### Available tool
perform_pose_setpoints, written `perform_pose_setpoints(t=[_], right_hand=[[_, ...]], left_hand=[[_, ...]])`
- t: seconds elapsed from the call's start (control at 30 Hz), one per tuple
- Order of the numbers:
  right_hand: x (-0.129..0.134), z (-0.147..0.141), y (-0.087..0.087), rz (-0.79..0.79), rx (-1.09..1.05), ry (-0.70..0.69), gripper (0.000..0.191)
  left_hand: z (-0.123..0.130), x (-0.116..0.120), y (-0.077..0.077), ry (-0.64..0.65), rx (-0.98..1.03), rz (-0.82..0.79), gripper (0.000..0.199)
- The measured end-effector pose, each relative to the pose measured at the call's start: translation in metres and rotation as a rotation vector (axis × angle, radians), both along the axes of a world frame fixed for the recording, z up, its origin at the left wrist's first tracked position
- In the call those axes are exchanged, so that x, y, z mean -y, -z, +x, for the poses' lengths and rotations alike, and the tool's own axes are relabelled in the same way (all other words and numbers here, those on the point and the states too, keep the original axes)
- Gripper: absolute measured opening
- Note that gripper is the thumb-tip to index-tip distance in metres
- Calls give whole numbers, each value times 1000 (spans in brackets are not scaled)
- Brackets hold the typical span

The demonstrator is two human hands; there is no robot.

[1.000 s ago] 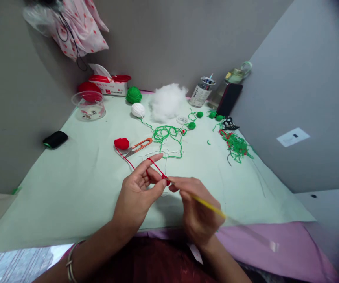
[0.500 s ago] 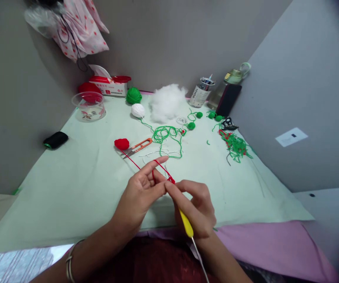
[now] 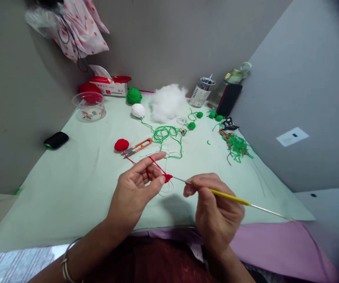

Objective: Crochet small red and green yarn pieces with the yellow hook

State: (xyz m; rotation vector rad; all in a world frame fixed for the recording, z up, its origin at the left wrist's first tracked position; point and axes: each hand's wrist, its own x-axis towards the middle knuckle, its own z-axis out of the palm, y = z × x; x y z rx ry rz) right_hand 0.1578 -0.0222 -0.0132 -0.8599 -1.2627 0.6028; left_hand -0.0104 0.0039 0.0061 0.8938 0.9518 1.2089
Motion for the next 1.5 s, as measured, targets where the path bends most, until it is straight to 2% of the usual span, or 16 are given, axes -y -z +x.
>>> perform_pose_setpoints(t=[0.07,0.17,0.27,0.4,0.57,0.77,0.97,1.07,1.27,1.4,1.5], right_hand=[[0,-1,-1,-41,-12,-50,19],[-3,-3,0,-108,-39,-128,17],[-7,-5,4,-120,-11,-125,17],[-7,-5,7,-98,31,-109,16],[-4,-2,6,-69,53,-99,16],[-9,-2,3,-144,-215,-234,16],[-15,3,-6,-277,-393,-264,17],[-12,0,-4,-330,-425,-302,17],[-6,-6,8,-208,-147,-160,16],[-6,-5,6,-183,-112,-168,19],[-6,-7,2,-153,-16,-121,18]], left_hand=[[1,1,1,5,-11,2,44],[4,2,5,105,7,-34,41],[6,3,9,186,59,-63,36],[5,2,7,192,160,-92,37],[4,0,1,261,267,-180,52],[1,-2,1,309,285,-227,63],[-2,-3,4,414,382,-257,49],[3,-1,5,375,357,-250,46],[8,2,8,234,229,-162,44],[5,1,9,198,164,-145,39],[5,0,11,206,172,-157,42]])
